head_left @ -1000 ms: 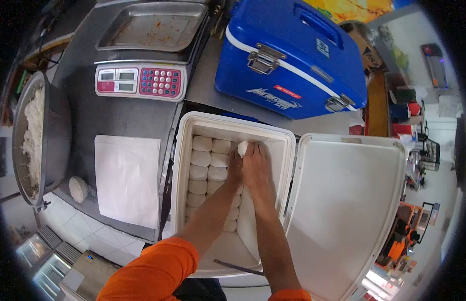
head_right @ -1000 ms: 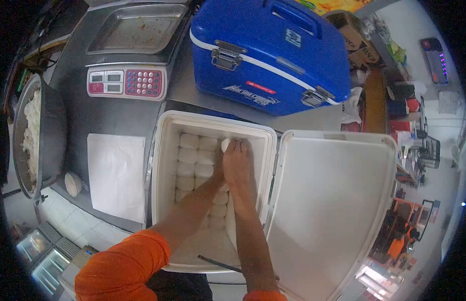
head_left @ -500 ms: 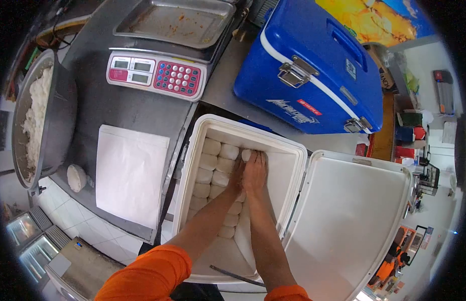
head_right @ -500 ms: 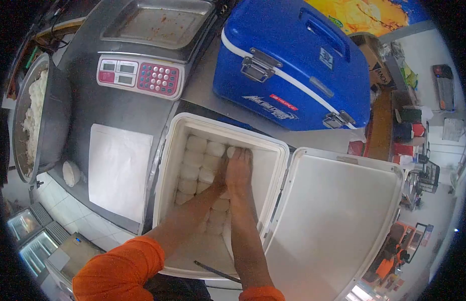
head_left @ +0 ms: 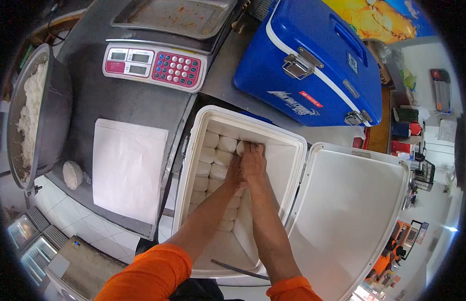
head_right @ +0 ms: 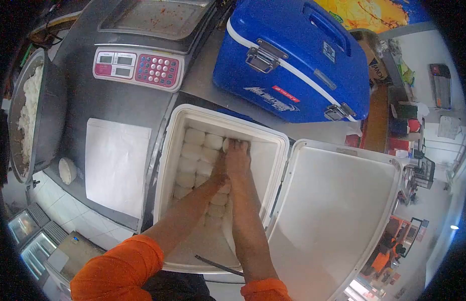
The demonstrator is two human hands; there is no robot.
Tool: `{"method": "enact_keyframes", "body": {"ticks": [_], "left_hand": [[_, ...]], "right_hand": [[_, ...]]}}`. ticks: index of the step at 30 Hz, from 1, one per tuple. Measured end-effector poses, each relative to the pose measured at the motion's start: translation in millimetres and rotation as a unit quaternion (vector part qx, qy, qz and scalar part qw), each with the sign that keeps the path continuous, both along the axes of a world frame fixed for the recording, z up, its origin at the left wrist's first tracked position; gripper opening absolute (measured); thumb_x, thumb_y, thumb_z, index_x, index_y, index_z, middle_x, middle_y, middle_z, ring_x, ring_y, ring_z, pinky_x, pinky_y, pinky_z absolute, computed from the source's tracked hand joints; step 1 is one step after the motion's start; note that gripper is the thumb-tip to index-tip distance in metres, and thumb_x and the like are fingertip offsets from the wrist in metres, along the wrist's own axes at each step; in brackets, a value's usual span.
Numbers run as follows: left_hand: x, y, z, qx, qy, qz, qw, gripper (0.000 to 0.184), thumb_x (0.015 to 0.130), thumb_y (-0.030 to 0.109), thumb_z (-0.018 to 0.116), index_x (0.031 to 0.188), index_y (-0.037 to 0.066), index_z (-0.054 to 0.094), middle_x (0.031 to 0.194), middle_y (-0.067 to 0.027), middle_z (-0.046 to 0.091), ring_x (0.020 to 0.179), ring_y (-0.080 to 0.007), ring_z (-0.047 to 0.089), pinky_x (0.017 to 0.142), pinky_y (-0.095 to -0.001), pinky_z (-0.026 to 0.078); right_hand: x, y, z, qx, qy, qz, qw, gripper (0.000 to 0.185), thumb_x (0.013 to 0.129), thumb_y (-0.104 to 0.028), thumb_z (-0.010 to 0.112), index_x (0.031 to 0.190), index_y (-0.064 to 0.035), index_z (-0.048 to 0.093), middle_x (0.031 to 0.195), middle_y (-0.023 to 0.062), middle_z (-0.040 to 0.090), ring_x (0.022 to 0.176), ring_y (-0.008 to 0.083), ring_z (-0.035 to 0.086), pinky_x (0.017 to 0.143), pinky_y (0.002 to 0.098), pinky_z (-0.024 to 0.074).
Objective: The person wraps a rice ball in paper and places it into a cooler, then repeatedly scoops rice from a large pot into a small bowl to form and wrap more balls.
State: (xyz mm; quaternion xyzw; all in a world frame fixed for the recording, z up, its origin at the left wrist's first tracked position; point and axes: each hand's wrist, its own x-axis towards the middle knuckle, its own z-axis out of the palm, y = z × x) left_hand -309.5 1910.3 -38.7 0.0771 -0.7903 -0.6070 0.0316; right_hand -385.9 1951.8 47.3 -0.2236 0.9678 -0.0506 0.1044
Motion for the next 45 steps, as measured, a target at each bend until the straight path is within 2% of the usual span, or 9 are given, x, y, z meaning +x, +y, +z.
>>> {"method": "enact_keyframes", "body": {"ticks": [5, 8, 10, 12, 21, 26, 34, 41, 45], "left_hand": [[-6, -7, 3, -0.035, -0.114, -0.094, 0.988, 0.082, 0.089, 0.054, 0.052, 0.153, 0.008, 0.030, 0.159, -0.0156, 0.028, 0.149, -0.0369, 0.016, 0.124, -0.0468, 0.010], [4, 15, -55, -0.096, 0.035, -0.023, 0.995, 0.077, 0.091, 0.051, 0.052, 0.152, 0.007, 0.032, 0.159, -0.0148, 0.029, 0.148, -0.0362, 0.018, 0.123, -0.0474, 0.013], [1, 14, -44, 0.091, -0.133, -0.010, 0.987, 0.072, 0.094, 0.045, 0.051, 0.152, 0.007, 0.032, 0.159, -0.0160, 0.028, 0.149, -0.0361, 0.018, 0.122, -0.0494, 0.014], [-2, -5, 5, -0.005, -0.152, -0.096, 0.984, 0.069, 0.095, 0.042, 0.051, 0.152, 0.007, 0.032, 0.159, -0.0169, 0.027, 0.149, -0.0359, 0.017, 0.122, -0.0500, 0.016], [-14, -21, 45, -0.086, -0.167, -0.143, 0.972, 0.068, 0.095, 0.036, 0.051, 0.153, 0.006, 0.029, 0.160, -0.0181, 0.023, 0.150, -0.0348, 0.015, 0.121, -0.0505, 0.017], [-10, -16, 54, -0.081, -0.174, -0.132, 0.972, 0.069, 0.095, 0.034, 0.051, 0.153, 0.005, 0.028, 0.161, -0.0182, 0.021, 0.151, -0.0342, 0.014, 0.121, -0.0504, 0.016], [-26, -6, 13, -0.407, 0.005, -0.176, 0.896, 0.072, 0.093, 0.019, 0.048, 0.153, -0.007, 0.018, 0.163, -0.0205, 0.010, 0.152, -0.0355, 0.007, 0.123, -0.0469, 0.013], [11, -3, 137, -0.415, -0.009, -0.193, 0.889, 0.067, 0.091, 0.008, 0.050, 0.152, -0.006, 0.026, 0.161, -0.0270, 0.008, 0.150, -0.0408, 0.013, 0.122, -0.0450, 0.021], [115, -67, 244, -0.139, 0.101, -0.190, 0.967, 0.042, 0.088, 0.001, 0.064, 0.129, 0.001, 0.057, 0.133, -0.0263, 0.055, 0.117, -0.0346, 0.061, 0.097, -0.0423, 0.052]], "right_hand": [[5, 4, -9, -0.024, 0.075, -0.019, 0.997, 0.031, 0.085, -0.006, 0.058, 0.114, -0.0087, 0.069, 0.127, 0.0145, 0.061, 0.117, 0.0360, 0.056, 0.092, 0.0434, 0.0523], [4, 7, -17, -0.088, 0.071, -0.045, 0.993, 0.023, 0.084, -0.007, 0.059, 0.102, -0.0086, 0.073, 0.117, 0.0172, 0.066, 0.106, 0.0378, 0.063, 0.087, 0.0453, 0.0543], [-3, 4, -22, -0.110, 0.049, -0.050, 0.991, 0.021, 0.083, -0.007, 0.059, 0.097, -0.0081, 0.075, 0.110, 0.0190, 0.068, 0.100, 0.0391, 0.065, 0.084, 0.0462, 0.0548], [-9, -6, -28, 0.004, -0.038, -0.079, 0.996, 0.020, 0.082, -0.004, 0.058, 0.094, -0.0040, 0.073, 0.099, 0.0215, 0.069, 0.095, 0.0416, 0.066, 0.080, 0.0491, 0.0550], [6, -10, -54, -0.104, 0.023, -0.004, 0.994, 0.052, 0.077, -0.002, 0.059, 0.129, 0.0018, 0.059, 0.124, 0.0239, 0.062, 0.120, 0.0391, 0.056, 0.102, 0.0462, 0.0469], [21, -4, 76, -0.187, -0.037, -0.154, 0.970, 0.043, 0.083, -0.002, 0.057, 0.125, 0.0009, 0.062, 0.123, 0.0207, 0.064, 0.116, 0.0353, 0.060, 0.098, 0.0399, 0.0496], [146, 35, 186, -0.383, -0.154, -0.273, 0.869, 0.033, 0.090, 0.005, 0.056, 0.122, -0.0019, 0.063, 0.120, 0.0153, 0.065, 0.109, 0.0254, 0.065, 0.088, 0.0349, 0.0554], [211, 87, 281, -0.410, -0.222, -0.339, 0.817, 0.028, 0.095, -0.001, 0.057, 0.122, -0.0036, 0.065, 0.120, 0.0098, 0.066, 0.107, 0.0189, 0.064, 0.084, 0.0310, 0.0540], [219, 81, 311, -0.436, -0.138, -0.372, 0.808, 0.022, 0.099, -0.010, 0.058, 0.117, -0.0010, 0.065, 0.115, 0.0099, 0.068, 0.102, 0.0187, 0.065, 0.084, 0.0316, 0.0532]]}}
